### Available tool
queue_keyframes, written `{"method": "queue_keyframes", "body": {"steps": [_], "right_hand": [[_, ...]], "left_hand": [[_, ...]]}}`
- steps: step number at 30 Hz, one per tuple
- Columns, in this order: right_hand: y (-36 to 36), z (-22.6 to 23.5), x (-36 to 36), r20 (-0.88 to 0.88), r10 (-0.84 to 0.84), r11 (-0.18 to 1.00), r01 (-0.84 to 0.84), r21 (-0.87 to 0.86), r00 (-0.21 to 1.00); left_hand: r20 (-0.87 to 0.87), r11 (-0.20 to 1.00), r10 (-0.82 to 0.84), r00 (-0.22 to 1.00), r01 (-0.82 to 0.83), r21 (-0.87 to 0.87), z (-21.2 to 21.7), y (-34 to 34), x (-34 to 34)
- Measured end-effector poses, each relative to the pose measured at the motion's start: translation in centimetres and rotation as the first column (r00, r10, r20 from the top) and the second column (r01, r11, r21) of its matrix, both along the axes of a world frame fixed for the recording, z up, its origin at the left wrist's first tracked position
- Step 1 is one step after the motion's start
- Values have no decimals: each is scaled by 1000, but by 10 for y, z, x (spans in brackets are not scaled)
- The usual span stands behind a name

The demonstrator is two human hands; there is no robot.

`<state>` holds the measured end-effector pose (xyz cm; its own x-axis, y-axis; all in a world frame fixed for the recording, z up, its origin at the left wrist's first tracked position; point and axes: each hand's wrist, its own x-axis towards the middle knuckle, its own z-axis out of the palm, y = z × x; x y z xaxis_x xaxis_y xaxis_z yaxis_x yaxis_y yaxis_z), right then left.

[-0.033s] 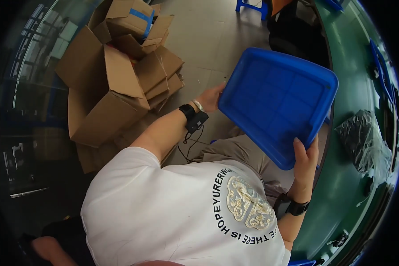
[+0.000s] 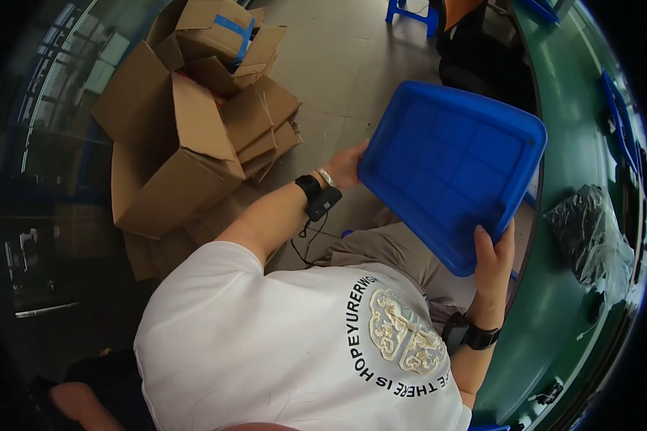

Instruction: Assembling small electronic or plastic components at a manual workstation and sorting them into boxes.

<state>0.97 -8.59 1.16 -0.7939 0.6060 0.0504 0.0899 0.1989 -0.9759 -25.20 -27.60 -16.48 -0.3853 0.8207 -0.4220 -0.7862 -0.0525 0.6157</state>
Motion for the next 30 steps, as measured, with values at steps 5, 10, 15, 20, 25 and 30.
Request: {"method": "queue_keyframes", "body": {"steps": [5,10,15,20,25,30], "right_hand": [[-4,15,-13,92,109,931,-134,339,990],[-12,26,-9,122,128,776,-176,606,984],[-11,28,6,94,60,530,-111,841,994],[-6,14,13,-30,-9,579,30,815,1000],[3,-14,-18,-198,-185,955,223,194,963],[5,6,-68,-34,-100,905,77,-418,994]], "left_hand": [[189,991,130,973,-132,-2,-22,9,22],[196,991,133,972,-136,2,-45,15,11],[106,985,133,985,-120,-125,-52,31,20],[9,947,174,985,-165,-274,-50,38,31],[-154,995,67,986,-79,-68,-60,36,32],[-24,982,-186,982,186,17,-78,41,44]]}}
